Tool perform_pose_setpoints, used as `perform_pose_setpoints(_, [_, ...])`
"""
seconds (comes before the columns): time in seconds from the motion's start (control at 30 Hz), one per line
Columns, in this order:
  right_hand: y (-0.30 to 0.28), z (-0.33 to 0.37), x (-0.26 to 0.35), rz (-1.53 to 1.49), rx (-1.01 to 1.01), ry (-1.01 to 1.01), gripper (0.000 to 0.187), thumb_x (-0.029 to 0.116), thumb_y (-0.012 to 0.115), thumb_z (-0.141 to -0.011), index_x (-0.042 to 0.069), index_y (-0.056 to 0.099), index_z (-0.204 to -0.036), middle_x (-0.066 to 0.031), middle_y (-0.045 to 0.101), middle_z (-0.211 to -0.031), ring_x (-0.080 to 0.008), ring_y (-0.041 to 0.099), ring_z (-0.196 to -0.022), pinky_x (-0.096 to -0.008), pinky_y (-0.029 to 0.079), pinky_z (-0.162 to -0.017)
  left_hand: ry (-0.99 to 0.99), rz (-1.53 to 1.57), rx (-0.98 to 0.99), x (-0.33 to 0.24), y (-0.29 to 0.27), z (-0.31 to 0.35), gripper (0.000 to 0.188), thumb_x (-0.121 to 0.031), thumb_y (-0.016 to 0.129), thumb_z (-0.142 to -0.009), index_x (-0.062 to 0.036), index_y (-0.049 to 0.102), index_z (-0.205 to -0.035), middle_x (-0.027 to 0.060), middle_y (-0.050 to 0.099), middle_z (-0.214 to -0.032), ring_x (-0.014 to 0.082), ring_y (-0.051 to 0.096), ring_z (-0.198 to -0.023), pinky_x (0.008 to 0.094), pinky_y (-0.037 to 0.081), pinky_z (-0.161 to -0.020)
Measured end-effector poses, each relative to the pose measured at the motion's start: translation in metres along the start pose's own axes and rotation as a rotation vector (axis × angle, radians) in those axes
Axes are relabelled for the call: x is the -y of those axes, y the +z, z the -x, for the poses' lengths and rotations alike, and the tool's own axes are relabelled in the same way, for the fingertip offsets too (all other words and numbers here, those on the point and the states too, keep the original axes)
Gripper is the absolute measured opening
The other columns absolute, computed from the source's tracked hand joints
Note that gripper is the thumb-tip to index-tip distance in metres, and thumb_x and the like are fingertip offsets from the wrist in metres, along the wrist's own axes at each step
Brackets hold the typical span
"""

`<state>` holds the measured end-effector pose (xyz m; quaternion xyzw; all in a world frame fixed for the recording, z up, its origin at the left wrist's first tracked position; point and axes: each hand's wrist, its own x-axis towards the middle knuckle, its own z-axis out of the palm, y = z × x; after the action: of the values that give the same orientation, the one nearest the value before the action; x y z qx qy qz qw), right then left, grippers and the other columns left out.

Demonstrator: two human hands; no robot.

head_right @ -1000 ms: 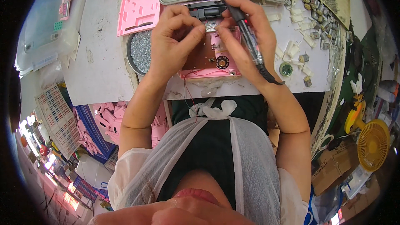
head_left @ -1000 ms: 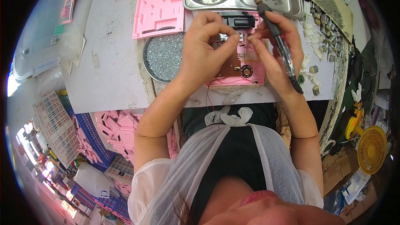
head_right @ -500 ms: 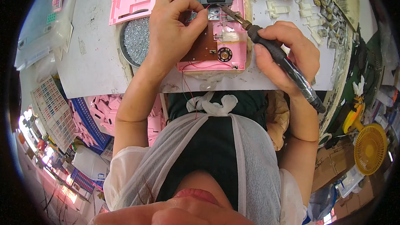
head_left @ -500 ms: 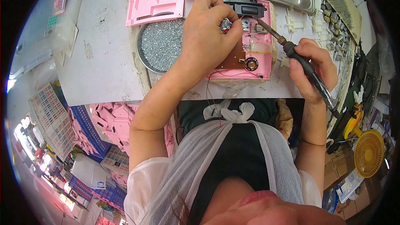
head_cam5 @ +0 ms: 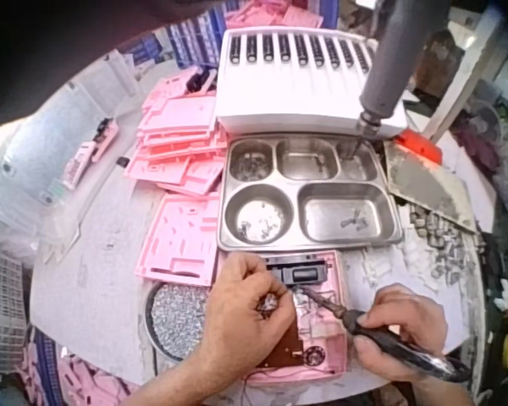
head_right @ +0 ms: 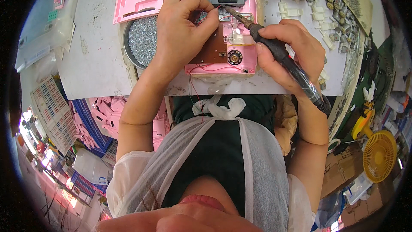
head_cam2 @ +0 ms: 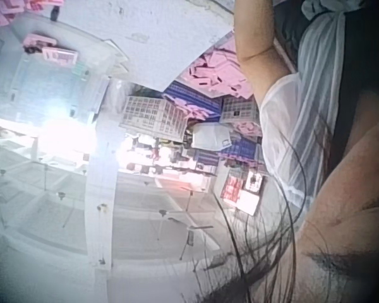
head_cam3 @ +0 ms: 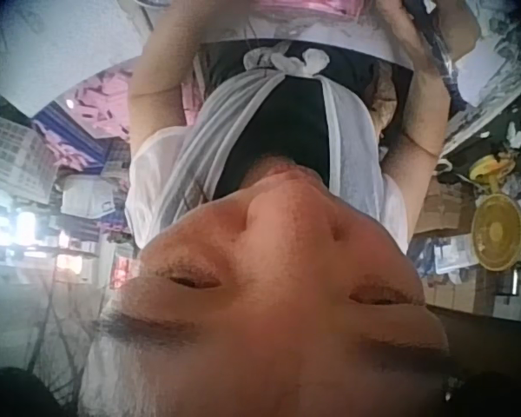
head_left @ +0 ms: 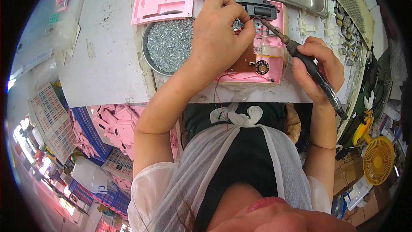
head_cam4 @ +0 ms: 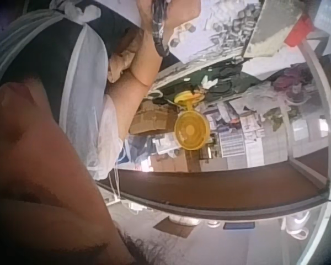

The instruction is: The recorder is assembling the internal components of a pink electronic toy, using an electric screwdriver to secure casing parts and a soldering iron to connect wires to the circuit board.

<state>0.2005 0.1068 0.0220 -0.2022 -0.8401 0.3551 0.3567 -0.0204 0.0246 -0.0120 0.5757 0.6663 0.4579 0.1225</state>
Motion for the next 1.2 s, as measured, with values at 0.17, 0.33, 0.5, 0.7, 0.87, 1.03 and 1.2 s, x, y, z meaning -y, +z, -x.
perform_pose_setpoints(0.17, [-0.007, -0.005, -0.006, 0.112, 0.124, -0.169, 0.032, 0.0, 0.081, -0.068, 0.002, 0.07, -0.098, -0.0119, 0.066, -0.079, -0.0267, 0.06, -0.067, -0.033, 0.05, -0.065, 0.003, 0.001, -0.014, 0.001, 0.002, 0.001, 0.011, -0.007, 0.077, -0.074, -0.0006, 0.068, -0.079, 0.0069, 0.053, -0.088, 0.0187, 0.055, -0.073, 0.0306, 0.046, -0.062])
perform_pose_setpoints(0.33, [-0.014, -0.005, -0.007, 0.019, 0.124, -0.104, 0.03, 0.0, 0.079, -0.069, 0.001, 0.07, -0.098, -0.0113, 0.066, -0.079, -0.0271, 0.06, -0.069, -0.0338, 0.05, -0.066, 0.002, -0.016, -0.038, 0.0, 0.004, 0.002, 0.011, -0.007, 0.077, -0.074, -0.0011, 0.069, -0.077, 0.0066, 0.053, -0.086, 0.0193, 0.055, -0.073, 0.031, 0.046, -0.062])
perform_pose_setpoints(0.5, [-0.02, -0.008, -0.004, -0.01, 0.132, 0.037, 0.027, 0.001, 0.078, -0.072, 0.001, 0.07, -0.098, -0.0101, 0.067, -0.082, -0.0238, 0.062, -0.073, -0.0311, 0.05, -0.066, 0.032, -0.041, -0.073, 0.0, 0.006, 0.002, 0.011, -0.007, 0.078, -0.073, -0.0021, 0.069, -0.076, 0.0065, 0.053, -0.087, 0.02, 0.056, -0.074, 0.0313, 0.046, -0.063])
perform_pose_setpoints(0.7, [-0.017, -0.013, -0.01, -0.006, 0.175, 0.027, 0.027, 0.003, 0.078, -0.074, 0.001, 0.07, -0.1, -0.0102, 0.069, -0.087, -0.021, 0.064, -0.074, -0.0289, 0.05, -0.066, 0.01, -0.04, -0.067, -0.001, 0.007, 0.002, 0.011, -0.008, 0.078, -0.073, -0.003, 0.069, -0.077, 0.0068, 0.054, -0.087, 0.0206, 0.056, -0.075, 0.0319, 0.046, -0.064])
perform_pose_setpoints(0.87, [-0.015, -0.015, -0.008, -0.017, 0.181, 0.044, 0.027, 0.004, 0.078, -0.075, 0.002, 0.07, -0.101, -0.0106, 0.07, -0.089, -0.021, 0.065, -0.074, -0.029, 0.051, -0.067, -0.001, -0.065, -0.057, -0.004, 0.005, 0.002, 0.011, -0.009, 0.076, -0.071, -0.003, 0.068, -0.075, 0.0107, 0.057, -0.09, 0.0275, 0.061, -0.08, 0.0383, 0.052, -0.068])
perform_pose_setpoints(1.03, [-0.013, -0.016, -0.009, 0.004, 0.17, 0.015, 0.027, 0.005, 0.078, -0.076, 0.002, 0.07, -0.101, -0.0105, 0.07, -0.086, -0.0222, 0.065, -0.074, -0.0298, 0.051, -0.067, -0.009, -0.068, -0.061, -0.004, 0.006, 0.002, 0.011, -0.008, 0.076, -0.071, -0.0031, 0.067, -0.075, 0.0106, 0.057, -0.09, 0.0277, 0.061, -0.079, 0.038, 0.052, -0.067])
perform_pose_setpoints(1.2, [-0.014, -0.016, -0.014, -0.006, 0.165, -0.024, 0.028, 0.004, 0.08, -0.076, 0.002, 0.07, -0.101, -0.0111, 0.07, -0.086, -0.0228, 0.064, -0.074, -0.0307, 0.05, -0.067, 0.016, -0.081, -0.079, -0.003, 0.008, 0.002, 0.011, -0.007, 0.076, -0.07, -0.0034, 0.066, -0.074, 0.0104, 0.056, -0.09, 0.0279, 0.061, -0.079, 0.0381, 0.052, -0.067])
